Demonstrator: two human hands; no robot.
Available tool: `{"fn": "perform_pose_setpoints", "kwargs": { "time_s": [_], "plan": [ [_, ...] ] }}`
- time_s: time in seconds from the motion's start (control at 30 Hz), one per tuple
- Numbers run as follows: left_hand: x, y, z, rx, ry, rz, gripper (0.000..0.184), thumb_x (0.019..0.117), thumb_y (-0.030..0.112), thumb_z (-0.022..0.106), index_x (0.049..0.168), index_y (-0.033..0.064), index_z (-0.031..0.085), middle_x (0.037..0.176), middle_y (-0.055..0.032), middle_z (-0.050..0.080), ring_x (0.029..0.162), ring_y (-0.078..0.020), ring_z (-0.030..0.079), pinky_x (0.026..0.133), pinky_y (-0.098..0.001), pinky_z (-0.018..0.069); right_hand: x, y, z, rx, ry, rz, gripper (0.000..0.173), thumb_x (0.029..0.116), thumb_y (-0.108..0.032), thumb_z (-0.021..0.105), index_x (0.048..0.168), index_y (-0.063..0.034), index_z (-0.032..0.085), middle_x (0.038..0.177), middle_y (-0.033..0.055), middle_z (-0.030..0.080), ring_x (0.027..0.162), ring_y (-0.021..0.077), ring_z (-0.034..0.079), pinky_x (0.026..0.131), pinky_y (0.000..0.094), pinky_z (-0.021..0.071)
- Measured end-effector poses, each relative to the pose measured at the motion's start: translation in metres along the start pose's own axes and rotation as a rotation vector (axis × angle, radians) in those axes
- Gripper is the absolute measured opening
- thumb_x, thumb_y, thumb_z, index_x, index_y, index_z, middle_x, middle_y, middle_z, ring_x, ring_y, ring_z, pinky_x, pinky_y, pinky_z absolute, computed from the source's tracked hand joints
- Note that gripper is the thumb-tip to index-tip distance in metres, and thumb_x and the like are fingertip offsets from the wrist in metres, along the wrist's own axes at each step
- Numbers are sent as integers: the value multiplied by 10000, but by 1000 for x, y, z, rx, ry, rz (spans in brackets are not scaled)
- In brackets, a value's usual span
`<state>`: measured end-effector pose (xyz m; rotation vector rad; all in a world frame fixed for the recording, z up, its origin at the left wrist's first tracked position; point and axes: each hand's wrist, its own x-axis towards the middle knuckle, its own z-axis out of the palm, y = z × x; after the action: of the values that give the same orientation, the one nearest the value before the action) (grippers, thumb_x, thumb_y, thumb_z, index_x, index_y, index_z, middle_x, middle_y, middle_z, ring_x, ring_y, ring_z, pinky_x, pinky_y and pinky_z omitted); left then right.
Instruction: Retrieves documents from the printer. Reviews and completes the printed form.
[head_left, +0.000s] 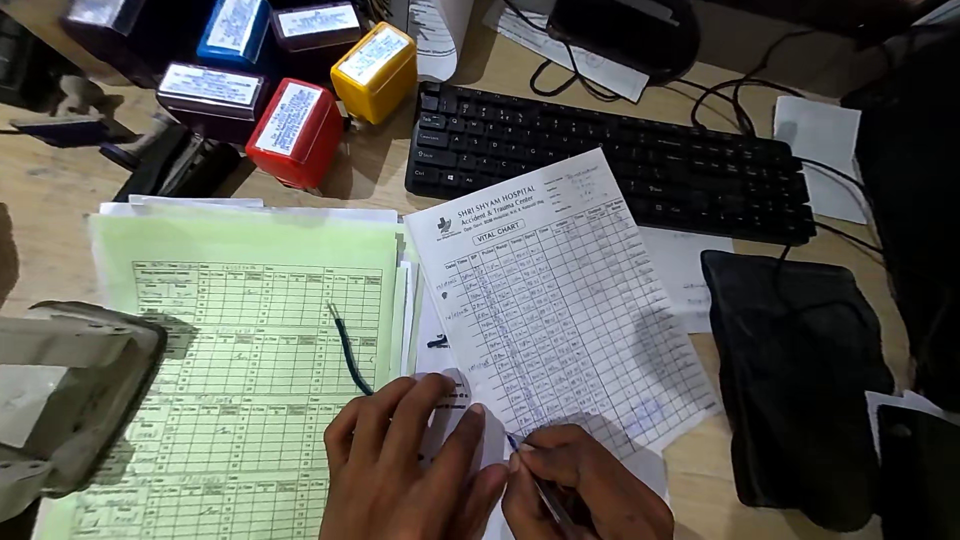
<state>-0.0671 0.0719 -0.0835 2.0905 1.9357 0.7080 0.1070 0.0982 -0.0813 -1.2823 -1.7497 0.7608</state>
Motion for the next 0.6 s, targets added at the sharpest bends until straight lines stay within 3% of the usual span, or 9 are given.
{"fn": "perform_pose_setpoints", "kwargs": {
  "time_s": [0.6],
  "plan": [
    [1, -1, 1, -3, 21, 9, 378, 917, 597, 652, 1141, 307, 744, 1260, -43, 652, 1193, -228, 529, 972, -459, 329, -1, 1, -1, 18, 8, -1, 80, 792, -26, 736, 767, -27, 660, 787, 74, 674, 667, 48, 630, 548, 134, 516]
  ]
}}
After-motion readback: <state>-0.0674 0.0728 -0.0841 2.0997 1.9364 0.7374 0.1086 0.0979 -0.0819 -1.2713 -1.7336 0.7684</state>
